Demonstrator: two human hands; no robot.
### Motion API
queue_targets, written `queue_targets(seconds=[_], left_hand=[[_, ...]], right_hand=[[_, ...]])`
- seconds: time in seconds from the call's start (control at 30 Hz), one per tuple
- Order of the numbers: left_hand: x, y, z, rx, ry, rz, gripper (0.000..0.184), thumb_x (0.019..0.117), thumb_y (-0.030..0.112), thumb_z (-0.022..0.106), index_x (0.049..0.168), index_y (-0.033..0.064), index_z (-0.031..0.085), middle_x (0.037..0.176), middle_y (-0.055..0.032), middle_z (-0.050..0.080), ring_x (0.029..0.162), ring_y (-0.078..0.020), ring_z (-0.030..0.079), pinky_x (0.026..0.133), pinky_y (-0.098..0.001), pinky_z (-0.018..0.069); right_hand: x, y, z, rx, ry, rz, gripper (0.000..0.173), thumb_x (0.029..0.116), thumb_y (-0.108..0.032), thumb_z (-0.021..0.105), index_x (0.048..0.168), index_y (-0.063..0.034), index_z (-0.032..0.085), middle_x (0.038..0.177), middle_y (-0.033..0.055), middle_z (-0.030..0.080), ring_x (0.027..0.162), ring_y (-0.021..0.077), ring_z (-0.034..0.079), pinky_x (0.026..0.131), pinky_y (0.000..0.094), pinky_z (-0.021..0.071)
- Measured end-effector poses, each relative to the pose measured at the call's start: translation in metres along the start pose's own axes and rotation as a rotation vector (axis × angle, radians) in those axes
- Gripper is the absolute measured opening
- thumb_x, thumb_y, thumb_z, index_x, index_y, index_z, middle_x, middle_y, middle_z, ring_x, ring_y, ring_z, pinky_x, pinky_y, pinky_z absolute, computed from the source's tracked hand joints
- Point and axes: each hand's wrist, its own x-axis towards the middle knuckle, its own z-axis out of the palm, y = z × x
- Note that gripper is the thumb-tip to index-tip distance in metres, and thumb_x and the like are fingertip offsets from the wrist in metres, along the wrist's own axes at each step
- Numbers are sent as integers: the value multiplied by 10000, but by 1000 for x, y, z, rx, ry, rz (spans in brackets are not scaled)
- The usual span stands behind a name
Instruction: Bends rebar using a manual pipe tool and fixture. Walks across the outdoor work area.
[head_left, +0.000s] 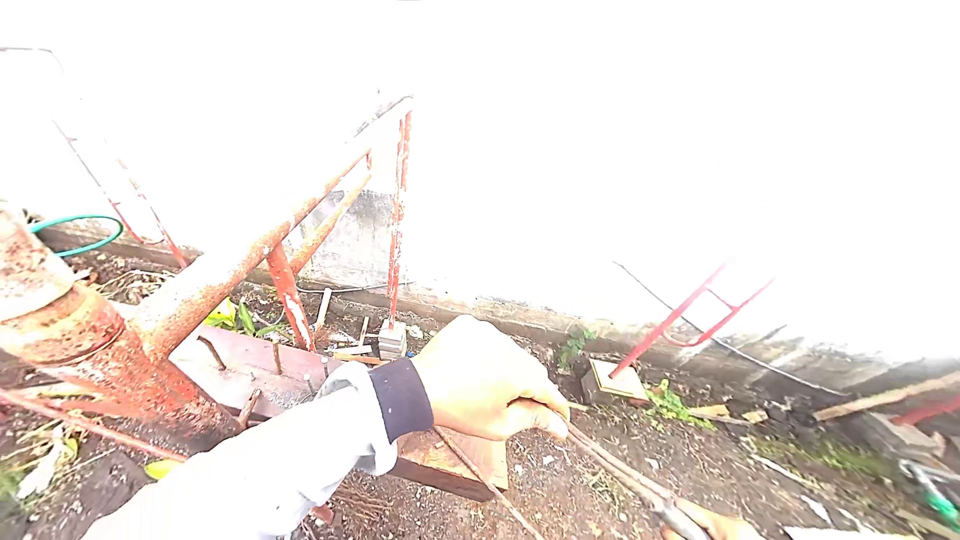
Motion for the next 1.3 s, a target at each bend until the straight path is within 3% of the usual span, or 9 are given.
queue_targets(seconds=[0.13, 0.33, 0.5, 0.7, 0.83, 1.07, 1.13, 1.23, 1.3], left_hand=[[0, 3, -2, -6, -36, -39, 226, 1007, 411, 614, 1004, 294, 808, 763, 97, 699, 698, -54, 646, 585, -332, 485], [1, 4, -4, -51, -55, -68, 239, 1004, 415, 619, 1002, 273, 811, 742, 67, 688, 679, -79, 638, 580, -352, 470], [2, 8, -5, -65, -57, -100, 226, 992, 395, 641, 990, 249, 814, 759, 58, 705, 695, -82, 648, 606, -365, 481], [2, 9, -7, -59, -78, -133, 220, 981, 401, 663, 1000, 245, 816, 785, 41, 729, 735, -98, 677, 644, -382, 503], [3, 12, -7, -68, -81, -157, 217, 976, 395, 666, 999, 240, 816, 779, 46, 722, 731, -91, 669, 642, -381, 497], [2, 16, -8, -47, -89, -162, 225, 979, 411, 659, 996, 250, 816, 758, 61, 708, 707, -76, 653, 624, -373, 477], [1, 17, -8, -49, -90, -161, 232, 981, 405, 655, 1005, 240, 816, 777, 53, 720, 728, -81, 665, 640, -378, 483], [0, 16, -6, -47, -79, -140, 233, 988, 390, 648, 1001, 227, 814, 769, 45, 713, 728, -83, 661, 644, -366, 486], [0, 16, -5, -44, -64, -134, 224, 991, 370, 651, 1000, 218, 815, 780, 49, 725, 736, -67, 668, 658, -347, 502]], right_hand=[[59, -4, -26, -247, -74, -214, 492, 873, -553, 657, 878, -61, 677, 771, 203, 693, 760, 424, 701, 662, 670, 514], [171, -8, -35, -509, 190, -508, 391, 678, -578, 678, 643, -194, 612, 588, 25, 621, 587, 243, 676, 507, 512, 491], [242, -49, -68, -619, 34, -517, 336, 751, -505, 709, 760, -171, 673, 736, 46, 698, 762, 264, 722, 664, 538, 553], [303, -81, -78, -593, -44, -596, 335, 788, -476, 709, 814, -142, 700, 771, 79, 710, 801, 281, 719, 725, 548, 548], [315, -93, -82, -623, -41, -677, 334, 825, -456, 706, 784, -125, 689, 764, 77, 704, 804, 270, 709, 826, 534, 521], [310, -63, -62, -613, -38, -641, 342, 793, -477, 689, 771, -135, 683, 734, 83, 700, 773, 284, 722, 698, 540, 545], [292, -55, -56, -628, -42, -569, 332, 810, -472, 696, 819, -140, 698, 774, 96, 719, 812, 304, 732, 715, 563, 551], [263, -48, -49, -547, 66, -540, 299, 817, -422, 716, 849, -125, 706, 809, 99, 730, 847, 314, 733, 801, 565, 545], [259, -41, -48, -454, 173, -585, 282, 787, -396, 727, 815, -116, 702, 804, 87, 717, 835, 310, 725, 799, 560, 553]])
